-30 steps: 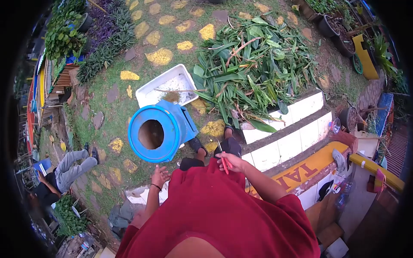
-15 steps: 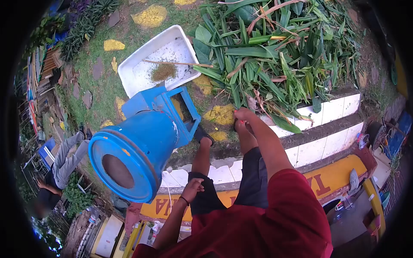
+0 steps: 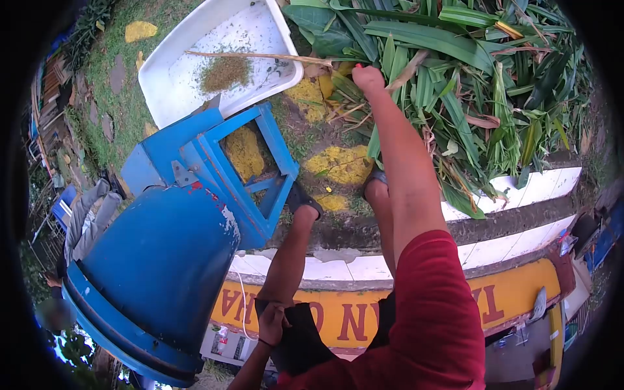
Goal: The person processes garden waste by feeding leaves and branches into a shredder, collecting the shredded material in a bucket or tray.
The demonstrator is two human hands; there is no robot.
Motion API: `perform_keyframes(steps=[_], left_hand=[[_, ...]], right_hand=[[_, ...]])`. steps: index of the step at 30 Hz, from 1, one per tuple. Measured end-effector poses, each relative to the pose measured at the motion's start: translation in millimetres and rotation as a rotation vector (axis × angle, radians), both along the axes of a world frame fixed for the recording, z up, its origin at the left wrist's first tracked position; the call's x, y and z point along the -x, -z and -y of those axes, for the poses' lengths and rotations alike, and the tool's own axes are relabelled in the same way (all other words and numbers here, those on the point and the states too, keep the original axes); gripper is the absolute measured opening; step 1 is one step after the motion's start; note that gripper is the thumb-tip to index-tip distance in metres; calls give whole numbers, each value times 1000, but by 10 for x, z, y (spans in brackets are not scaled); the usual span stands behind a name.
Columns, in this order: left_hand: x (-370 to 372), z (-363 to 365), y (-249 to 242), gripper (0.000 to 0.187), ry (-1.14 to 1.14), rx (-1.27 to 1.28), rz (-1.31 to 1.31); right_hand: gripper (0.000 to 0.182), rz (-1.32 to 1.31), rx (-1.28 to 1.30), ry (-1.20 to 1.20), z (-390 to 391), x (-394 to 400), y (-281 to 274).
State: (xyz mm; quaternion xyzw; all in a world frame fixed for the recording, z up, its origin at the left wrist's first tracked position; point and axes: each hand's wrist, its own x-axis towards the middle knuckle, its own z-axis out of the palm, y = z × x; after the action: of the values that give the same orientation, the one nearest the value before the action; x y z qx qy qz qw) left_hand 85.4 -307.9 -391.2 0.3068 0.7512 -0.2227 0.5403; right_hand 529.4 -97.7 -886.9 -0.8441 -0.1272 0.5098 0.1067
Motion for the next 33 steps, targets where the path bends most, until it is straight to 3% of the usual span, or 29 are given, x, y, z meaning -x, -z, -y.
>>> perform_keyframes(steps=[1, 3, 6, 8, 13, 15, 17, 19, 21, 24, 26, 28, 31, 33], left_hand=[[-18, -29, 35, 23, -4, 5, 9], [-17, -91, 25, 23, 65, 9, 15], [-154, -247, 21, 22, 54, 8, 18], [-149, -263, 22, 20, 45, 32, 25], [-97, -89, 373, 20, -115, 177, 56], [-388, -99, 606, 23, -71, 137, 109], [-290, 325, 1326, 28, 226, -149, 325], [-1096, -67, 1624, 36, 163, -159, 375], [-1905, -611, 1852, 48, 403, -220, 309], [-2794, -1024, 2601, 48, 350, -612, 486], [-3404, -1542, 2878, 41, 360, -718, 573], [-3764, -1935, 3480, 38, 410, -818, 517], [-4031, -2457, 4230, 43, 590, -749, 326], [-4111, -2707, 4568, 49, 532, -644, 222]], right_hand=[[56, 65, -22, -57, 88, -263, -182], [54, 53, -45, 111, 309, -708, -428], [51, 107, -384, 249, 613, -1065, -771], [52, 25, -347, 296, 674, -1178, -1390], [47, 16, -338, 432, 1208, -1295, -1644], [47, -6, -345, 458, 1300, -1320, -1781], [45, -3, -383, 500, 1401, -1333, -1762], [46, -42, -386, 548, 1321, -1302, -1845], [45, -48, -368, 590, 1257, -1311, -1793], [41, -121, -268, 640, 1195, -1327, -1657], [37, -144, -352, 674, 1315, -1293, -1424], [38, -180, -399, 649, 1298, -1319, -1371], [36, -173, -364, 603, 1332, -1350, -1384], [36, -163, -411, 573, 1376, -1339, -1304]])
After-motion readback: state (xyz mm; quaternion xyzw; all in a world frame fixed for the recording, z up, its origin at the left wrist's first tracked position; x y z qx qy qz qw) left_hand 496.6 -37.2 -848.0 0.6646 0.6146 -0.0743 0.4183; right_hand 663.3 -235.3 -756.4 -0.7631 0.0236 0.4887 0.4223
